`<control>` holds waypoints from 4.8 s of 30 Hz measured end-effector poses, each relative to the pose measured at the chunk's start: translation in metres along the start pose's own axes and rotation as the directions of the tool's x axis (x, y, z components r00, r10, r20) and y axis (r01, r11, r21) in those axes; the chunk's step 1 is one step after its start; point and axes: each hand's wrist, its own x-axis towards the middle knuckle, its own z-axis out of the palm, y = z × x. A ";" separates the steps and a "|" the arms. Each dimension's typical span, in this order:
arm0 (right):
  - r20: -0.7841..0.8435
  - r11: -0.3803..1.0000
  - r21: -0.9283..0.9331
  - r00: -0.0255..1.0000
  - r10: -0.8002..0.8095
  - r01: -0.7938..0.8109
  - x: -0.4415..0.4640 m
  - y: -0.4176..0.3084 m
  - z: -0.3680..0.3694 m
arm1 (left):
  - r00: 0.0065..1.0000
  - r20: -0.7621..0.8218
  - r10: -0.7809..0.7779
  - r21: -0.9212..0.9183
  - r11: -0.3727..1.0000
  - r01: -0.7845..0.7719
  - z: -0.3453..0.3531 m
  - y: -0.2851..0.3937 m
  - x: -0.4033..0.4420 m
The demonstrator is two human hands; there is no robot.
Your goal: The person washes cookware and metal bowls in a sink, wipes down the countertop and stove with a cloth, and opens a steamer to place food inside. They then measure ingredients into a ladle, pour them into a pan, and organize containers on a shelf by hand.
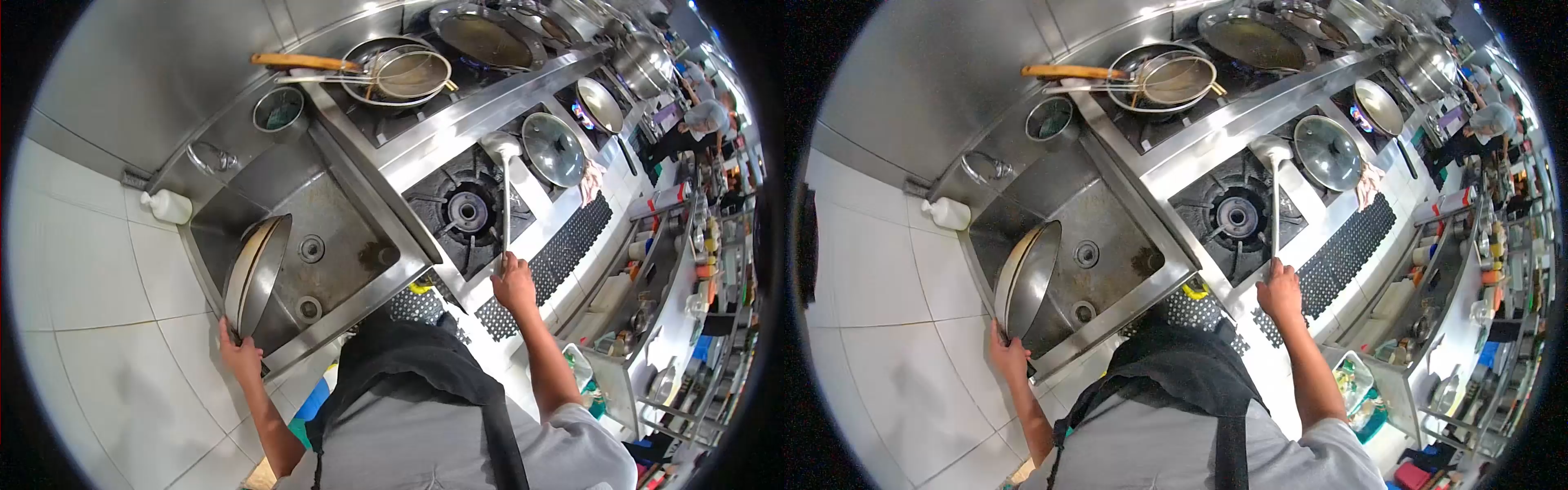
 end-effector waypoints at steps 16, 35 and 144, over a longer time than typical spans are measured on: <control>-0.150 0.760 0.649 0.984 0.099 0.022 -0.019 0.102 0.010 | 0.662 0.727 -0.185 -0.664 0.060 0.746 0.045 0.108 -0.123; 0.377 -0.174 0.851 0.806 -0.455 -0.496 -0.095 0.111 -0.069 | -0.116 0.991 -0.072 0.133 0.332 0.934 0.398 0.120 -0.239; 0.604 0.877 0.325 0.635 -0.481 0.355 0.132 -0.473 0.206 | 0.604 0.791 0.097 0.483 0.506 -0.714 0.356 -0.193 0.316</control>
